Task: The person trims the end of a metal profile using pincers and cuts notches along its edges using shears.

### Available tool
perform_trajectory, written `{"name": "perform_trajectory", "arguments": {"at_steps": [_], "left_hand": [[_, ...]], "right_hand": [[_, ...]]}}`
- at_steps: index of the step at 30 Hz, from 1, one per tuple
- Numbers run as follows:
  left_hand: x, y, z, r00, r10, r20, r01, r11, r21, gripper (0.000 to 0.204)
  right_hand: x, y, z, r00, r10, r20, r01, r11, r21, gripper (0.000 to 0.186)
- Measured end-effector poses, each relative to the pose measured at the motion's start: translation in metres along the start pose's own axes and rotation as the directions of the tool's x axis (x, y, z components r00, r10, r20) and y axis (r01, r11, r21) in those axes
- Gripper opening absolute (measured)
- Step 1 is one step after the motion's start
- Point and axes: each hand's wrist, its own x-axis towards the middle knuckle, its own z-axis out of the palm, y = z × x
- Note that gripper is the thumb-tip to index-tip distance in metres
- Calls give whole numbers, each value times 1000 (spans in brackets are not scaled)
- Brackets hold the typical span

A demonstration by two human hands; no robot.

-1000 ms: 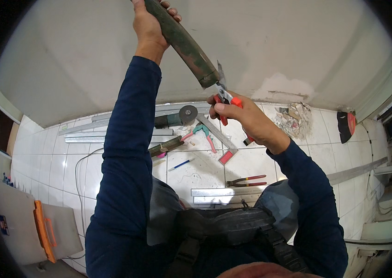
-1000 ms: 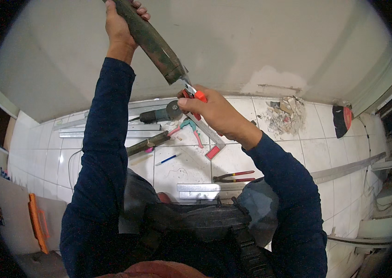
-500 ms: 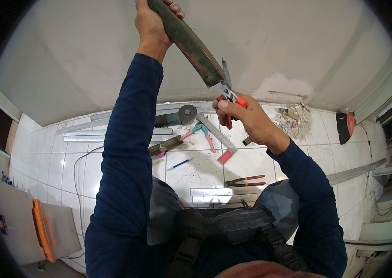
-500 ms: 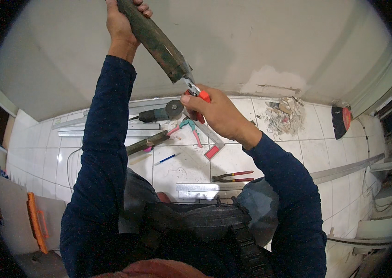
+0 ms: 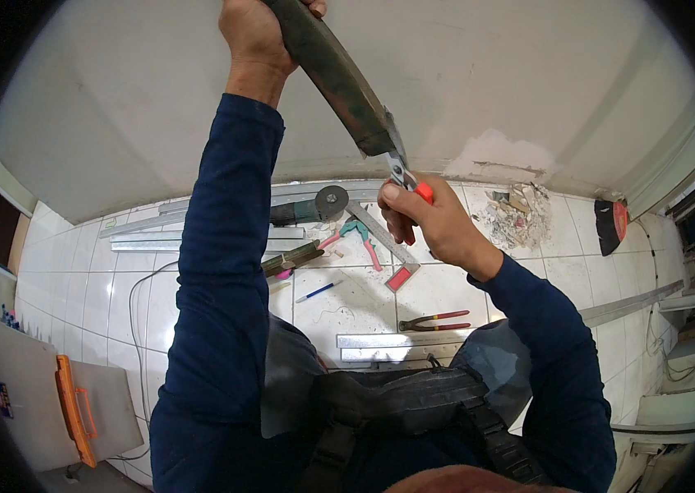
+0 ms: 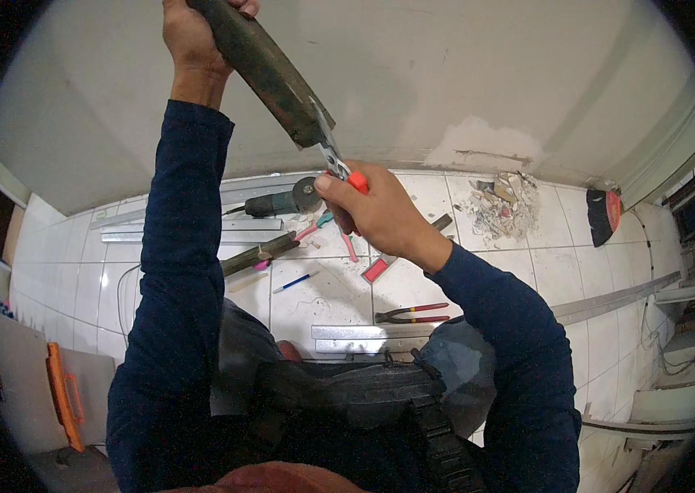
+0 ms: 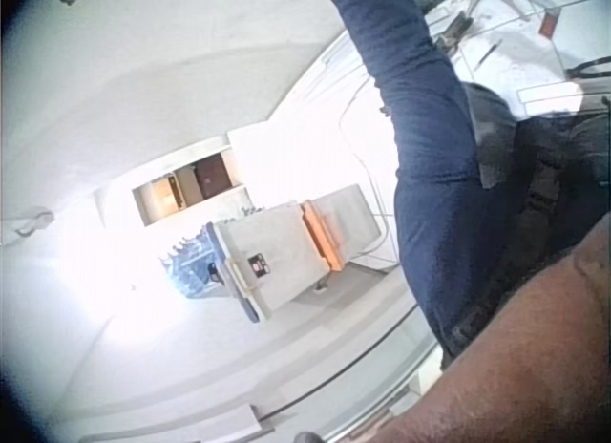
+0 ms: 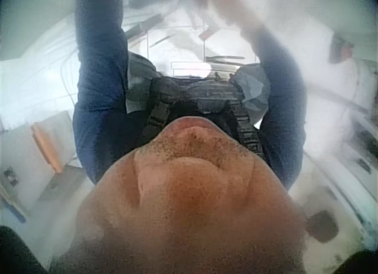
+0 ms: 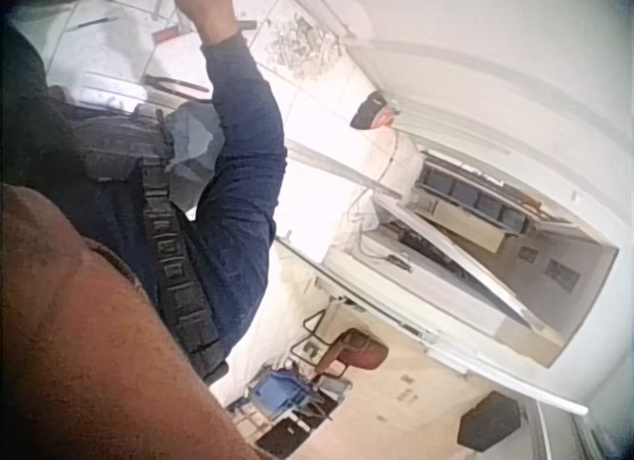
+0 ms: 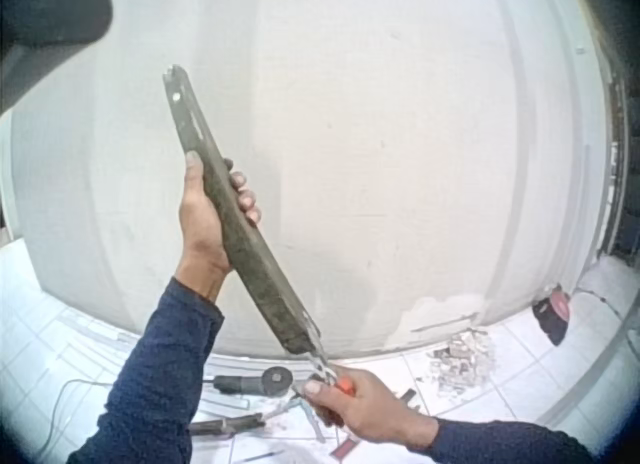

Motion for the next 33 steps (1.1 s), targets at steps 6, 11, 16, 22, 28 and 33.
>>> {"name": "perform_trajectory", "arguments": {"at_steps": [6,11,16,22,28,33], "left_hand": [[-2,2,1,999,33,1,-33,998,49,57],[-5,-4,11,1000,12,13,-13,998,66,57],[-6,-2,10,999,32,24,-33,998,47,57],[-6,0,10,999,26,42,-27,999,22,57],[-6,2,12,998,34,51,-35,999,8,56],[27,-3,-31,975,222,-15,-184,839,512,46]], "right_hand": [[3,2,2,998,-57,27,57,998,3,38],[3,0,2,998,-66,-9,67,995,76,38],[0,1,2,999,-51,4,51,997,55,41],[-1,2,3,998,-67,5,67,998,5,41],[0,0,5,997,-71,-25,71,997,-11,40],[7,3,7,975,-165,-152,127,964,-232,39]]}}
